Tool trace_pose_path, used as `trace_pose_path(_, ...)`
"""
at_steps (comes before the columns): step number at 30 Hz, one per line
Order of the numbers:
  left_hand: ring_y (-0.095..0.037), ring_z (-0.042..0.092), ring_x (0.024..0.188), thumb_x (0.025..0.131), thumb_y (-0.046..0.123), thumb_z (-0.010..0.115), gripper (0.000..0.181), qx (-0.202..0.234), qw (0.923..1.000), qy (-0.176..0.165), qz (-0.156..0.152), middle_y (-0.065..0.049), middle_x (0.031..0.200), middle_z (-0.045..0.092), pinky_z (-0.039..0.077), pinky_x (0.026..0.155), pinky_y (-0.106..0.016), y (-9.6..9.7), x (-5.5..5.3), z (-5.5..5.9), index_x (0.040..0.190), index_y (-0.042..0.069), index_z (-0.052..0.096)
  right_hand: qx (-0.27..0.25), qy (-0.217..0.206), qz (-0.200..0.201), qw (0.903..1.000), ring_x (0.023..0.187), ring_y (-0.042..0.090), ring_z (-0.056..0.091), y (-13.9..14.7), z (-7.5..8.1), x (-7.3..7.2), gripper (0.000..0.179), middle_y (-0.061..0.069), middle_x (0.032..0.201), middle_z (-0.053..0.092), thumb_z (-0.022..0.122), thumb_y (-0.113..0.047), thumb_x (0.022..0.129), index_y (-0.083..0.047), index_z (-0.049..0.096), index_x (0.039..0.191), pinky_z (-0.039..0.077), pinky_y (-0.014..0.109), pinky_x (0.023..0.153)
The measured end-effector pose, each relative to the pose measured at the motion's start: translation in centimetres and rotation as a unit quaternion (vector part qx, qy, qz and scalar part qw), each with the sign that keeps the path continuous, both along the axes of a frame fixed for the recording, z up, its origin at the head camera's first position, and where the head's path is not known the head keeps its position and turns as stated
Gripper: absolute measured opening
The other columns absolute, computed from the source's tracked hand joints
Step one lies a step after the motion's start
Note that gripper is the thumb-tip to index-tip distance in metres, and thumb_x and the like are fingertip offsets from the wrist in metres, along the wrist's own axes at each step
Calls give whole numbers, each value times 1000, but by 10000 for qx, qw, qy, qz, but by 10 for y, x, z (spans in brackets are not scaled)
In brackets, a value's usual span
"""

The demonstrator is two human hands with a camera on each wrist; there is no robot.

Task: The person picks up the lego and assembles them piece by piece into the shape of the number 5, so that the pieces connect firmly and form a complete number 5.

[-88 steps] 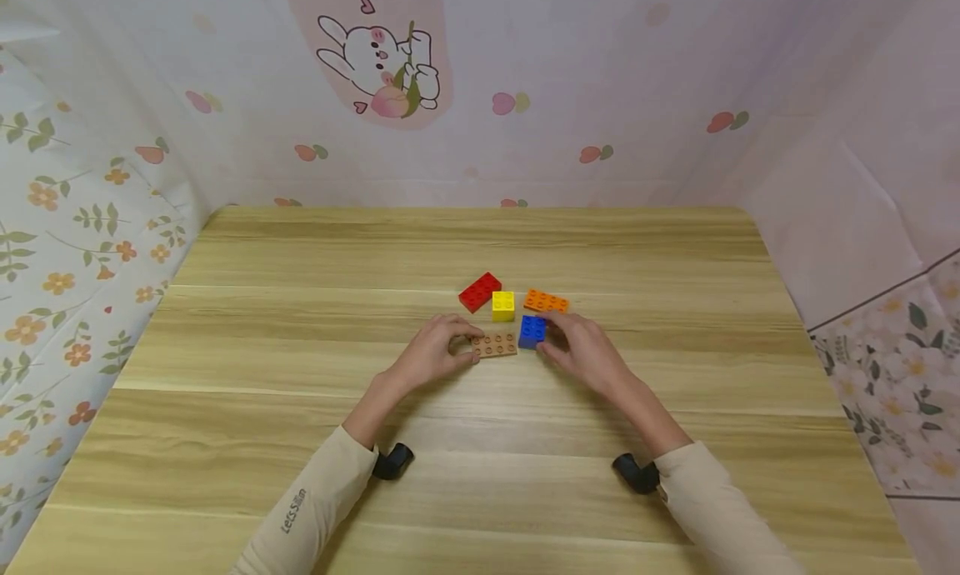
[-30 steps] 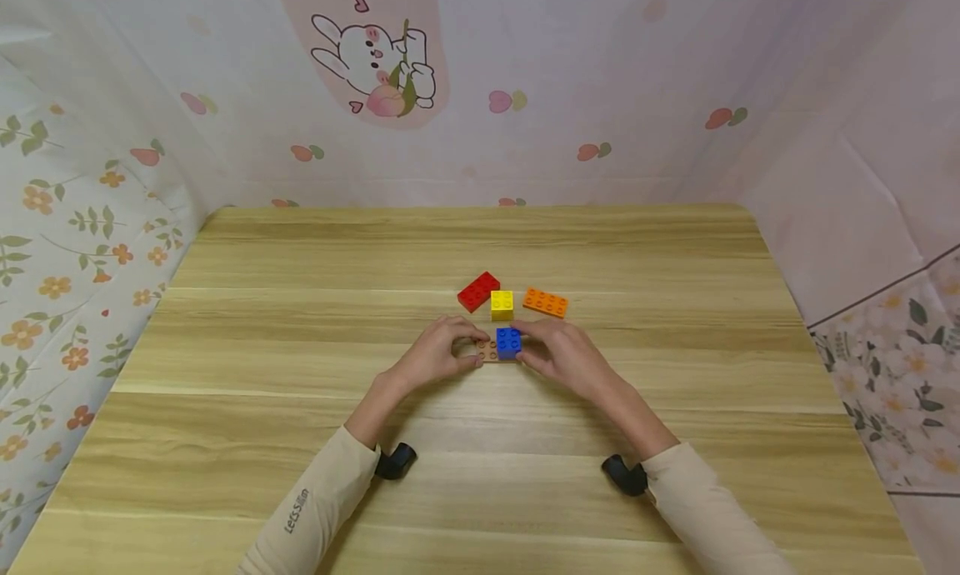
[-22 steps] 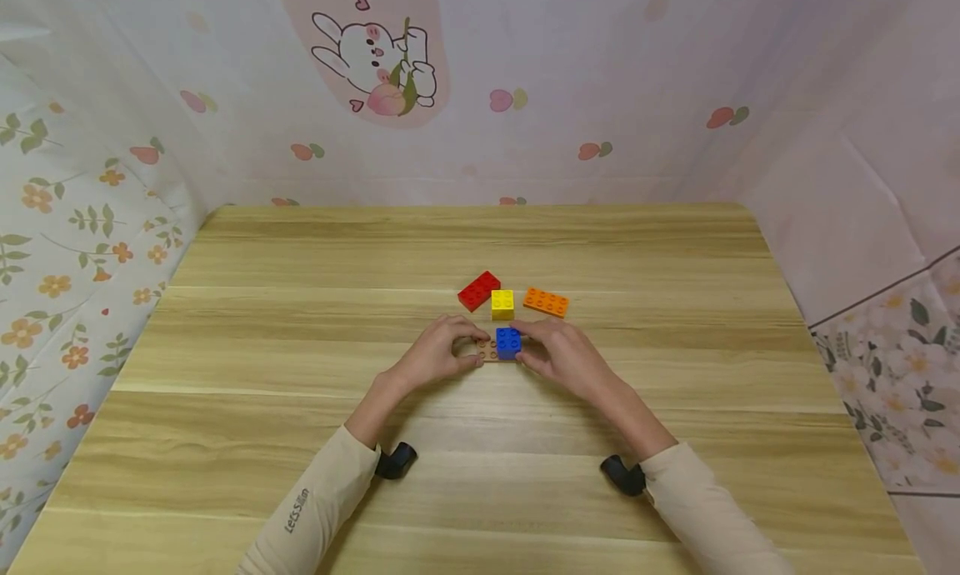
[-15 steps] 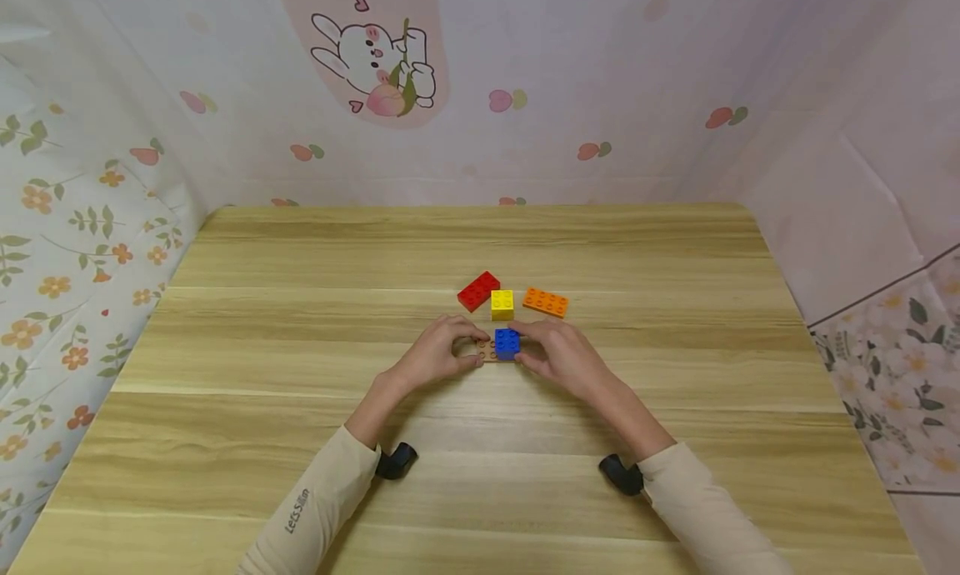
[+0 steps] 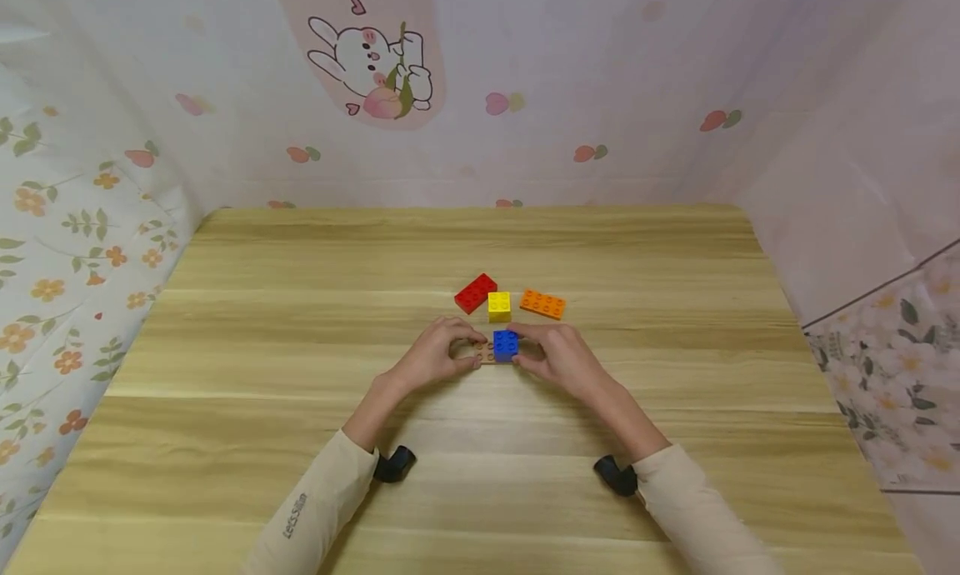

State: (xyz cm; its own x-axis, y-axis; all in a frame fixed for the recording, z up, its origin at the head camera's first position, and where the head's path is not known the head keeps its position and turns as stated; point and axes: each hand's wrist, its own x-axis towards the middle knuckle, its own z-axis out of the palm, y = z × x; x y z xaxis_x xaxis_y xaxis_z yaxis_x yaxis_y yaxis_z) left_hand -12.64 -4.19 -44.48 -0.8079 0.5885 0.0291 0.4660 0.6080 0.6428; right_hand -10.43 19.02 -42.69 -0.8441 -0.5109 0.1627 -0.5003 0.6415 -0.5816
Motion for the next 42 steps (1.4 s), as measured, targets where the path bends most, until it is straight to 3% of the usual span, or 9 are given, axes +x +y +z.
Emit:
trace_pose_path(16, -16, 53, 100, 80, 18, 74, 29, 84, 9999, -74, -3, 1, 104, 64, 40, 90, -32, 0, 0, -3, 108, 11, 69, -36, -92, -32, 9999, 48, 6, 38, 3, -2, -1, 42, -6, 65, 55, 75, -11, 78, -1, 64, 117, 35, 21, 43)
trace_pose_path(23, -14, 54, 96, 80, 17, 74, 28, 202, 9996, -181, -14, 2, 102, 64, 42, 87, -30, 2, -2, -2, 108, 11, 69, -87, -408, -79, 9991, 48, 6, 39, 5, 0, -4, 42, -5, 62, 55, 76, -12, 78, -2, 65, 116, 35, 22, 42)
trace_pose_path(29, -14, 53, 95, 81, 17, 74, 29, 239, 9995, -220, -16, 2, 102, 63, 42, 86, -29, 2, -2, 0, 109, 11, 69, -17, -509, -139, 9986, 45, 6, 38, 4, 4, -5, 41, 1, 72, 64, 77, -11, 75, -1, 66, 114, 34, 22, 40)
trace_pose_path(42, -15, 53, 92, 80, 15, 75, 28, 335, 9991, -256, 16, 1, 100, 62, 43, 83, -30, 1, -1, -2, 107, 10, 69, 233, -607, -188, 9977, 43, 7, 31, -1, 5, -9, 42, -4, 51, 44, 78, -13, 73, 0, 67, 112, 29, 22, 42)
